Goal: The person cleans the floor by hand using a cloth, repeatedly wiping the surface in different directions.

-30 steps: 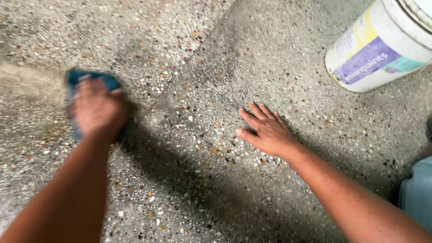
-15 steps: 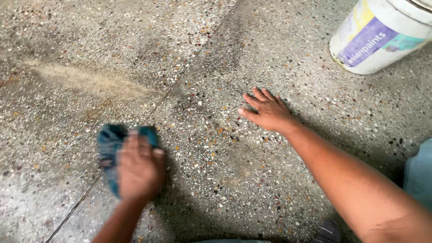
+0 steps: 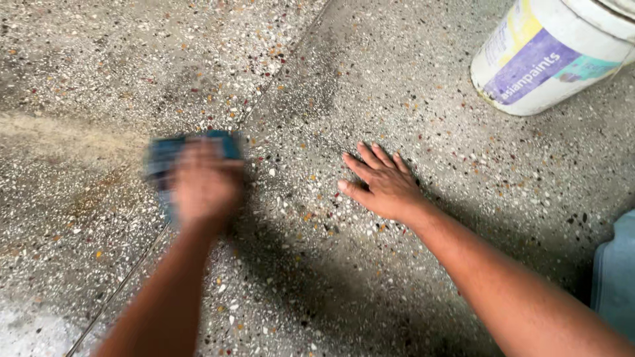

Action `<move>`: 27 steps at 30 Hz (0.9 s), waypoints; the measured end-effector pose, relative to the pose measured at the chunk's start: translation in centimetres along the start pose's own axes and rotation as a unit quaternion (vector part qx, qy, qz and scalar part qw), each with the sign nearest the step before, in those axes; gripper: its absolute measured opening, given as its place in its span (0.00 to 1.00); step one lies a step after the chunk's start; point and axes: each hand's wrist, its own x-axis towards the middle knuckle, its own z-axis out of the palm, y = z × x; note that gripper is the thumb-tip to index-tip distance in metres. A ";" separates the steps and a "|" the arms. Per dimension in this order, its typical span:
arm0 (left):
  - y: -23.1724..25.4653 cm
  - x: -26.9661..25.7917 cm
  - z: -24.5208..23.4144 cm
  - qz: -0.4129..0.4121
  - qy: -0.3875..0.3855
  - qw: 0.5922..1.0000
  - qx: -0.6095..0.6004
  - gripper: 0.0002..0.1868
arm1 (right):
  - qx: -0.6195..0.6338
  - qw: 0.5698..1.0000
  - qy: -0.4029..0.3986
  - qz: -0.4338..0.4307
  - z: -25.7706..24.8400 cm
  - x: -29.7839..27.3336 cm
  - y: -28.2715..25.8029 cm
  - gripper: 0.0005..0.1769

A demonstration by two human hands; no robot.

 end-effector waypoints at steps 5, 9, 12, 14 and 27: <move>-13.7 -2.3 -0.9 -0.136 -0.001 0.990 0.035 0.38 | 0.001 1.000 0.016 -0.005 0.5 0.0 0.1 0.48; -14.6 -1.4 1.8 -0.149 0.010 0.989 0.014 0.35 | 0.002 1.000 0.014 0.002 0.1 0.2 -0.3 0.48; -7.0 -0.2 5.4 0.070 0.159 0.923 0.342 0.31 | -0.001 1.000 0.004 0.010 -0.2 0.3 -0.2 0.47; 3.0 -0.3 6.2 -0.027 -0.119 0.984 -0.133 0.35 | 0.010 1.000 0.001 0.009 -0.1 0.7 0.1 0.45; -2.1 0.1 1.2 -0.121 -0.078 0.989 -0.039 0.35 | 0.080 0.996 0.044 -0.006 1.3 1.6 2.2 0.47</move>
